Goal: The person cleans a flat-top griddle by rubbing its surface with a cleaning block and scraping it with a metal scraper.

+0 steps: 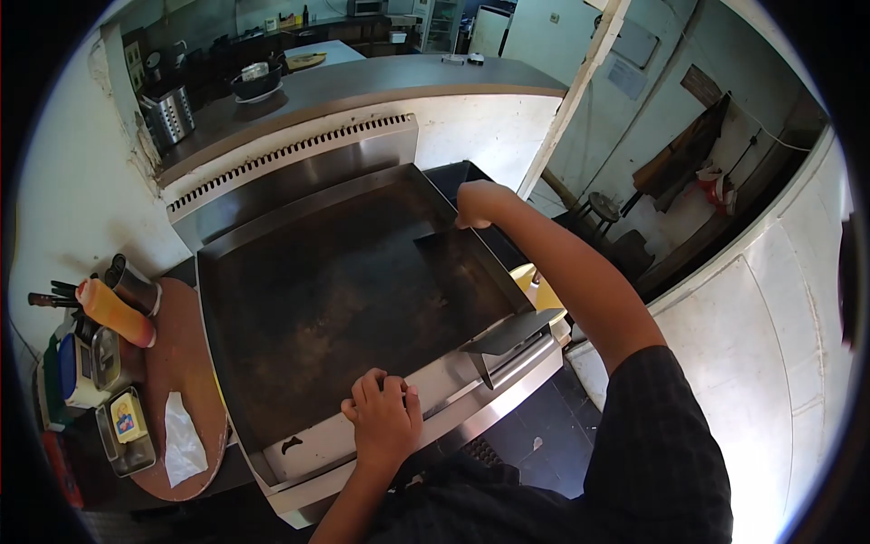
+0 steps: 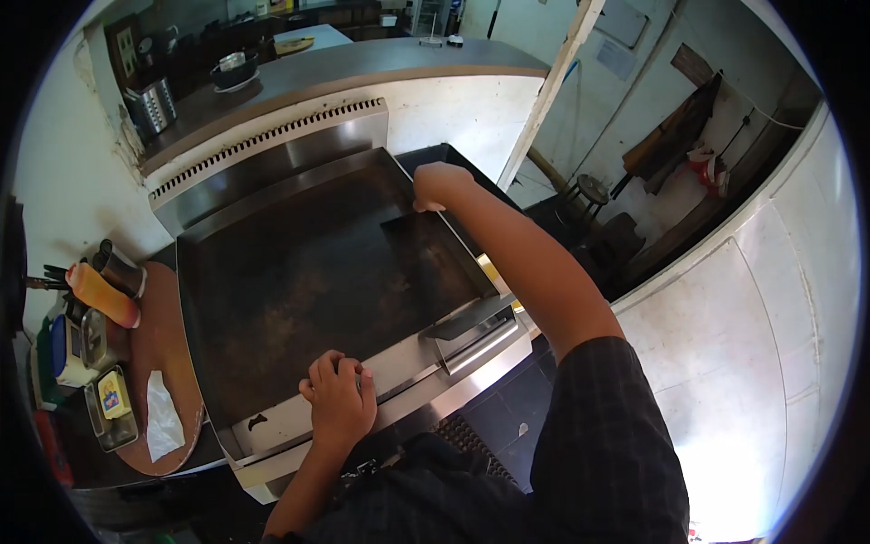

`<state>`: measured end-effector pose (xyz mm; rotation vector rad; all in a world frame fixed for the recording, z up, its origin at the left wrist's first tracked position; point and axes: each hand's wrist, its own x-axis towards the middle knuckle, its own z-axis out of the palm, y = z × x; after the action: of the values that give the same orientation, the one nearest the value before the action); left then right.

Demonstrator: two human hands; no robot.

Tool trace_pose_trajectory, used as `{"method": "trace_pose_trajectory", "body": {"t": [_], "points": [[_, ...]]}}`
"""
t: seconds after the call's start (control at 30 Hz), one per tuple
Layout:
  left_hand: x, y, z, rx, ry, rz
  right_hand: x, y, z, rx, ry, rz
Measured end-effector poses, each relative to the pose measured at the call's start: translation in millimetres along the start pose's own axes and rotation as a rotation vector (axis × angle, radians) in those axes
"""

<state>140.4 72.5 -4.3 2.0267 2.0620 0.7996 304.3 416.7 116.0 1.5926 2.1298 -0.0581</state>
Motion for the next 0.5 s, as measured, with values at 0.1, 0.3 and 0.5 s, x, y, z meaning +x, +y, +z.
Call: {"method": "trace_pose_trajectory", "body": {"t": [0.1,0.3,0.5], "points": [[-2,0,1,0.007,0.013,0.004,-13,7,3,-0.003,0.038,-0.014],[-3,-2,5,0.011,0.013,0.004,5,0,28,0.088,0.153,-0.073],[-1,0,-1,-0.026,-0.002,-0.015,-2,-12,-7,0.077,0.069,0.008]]}}
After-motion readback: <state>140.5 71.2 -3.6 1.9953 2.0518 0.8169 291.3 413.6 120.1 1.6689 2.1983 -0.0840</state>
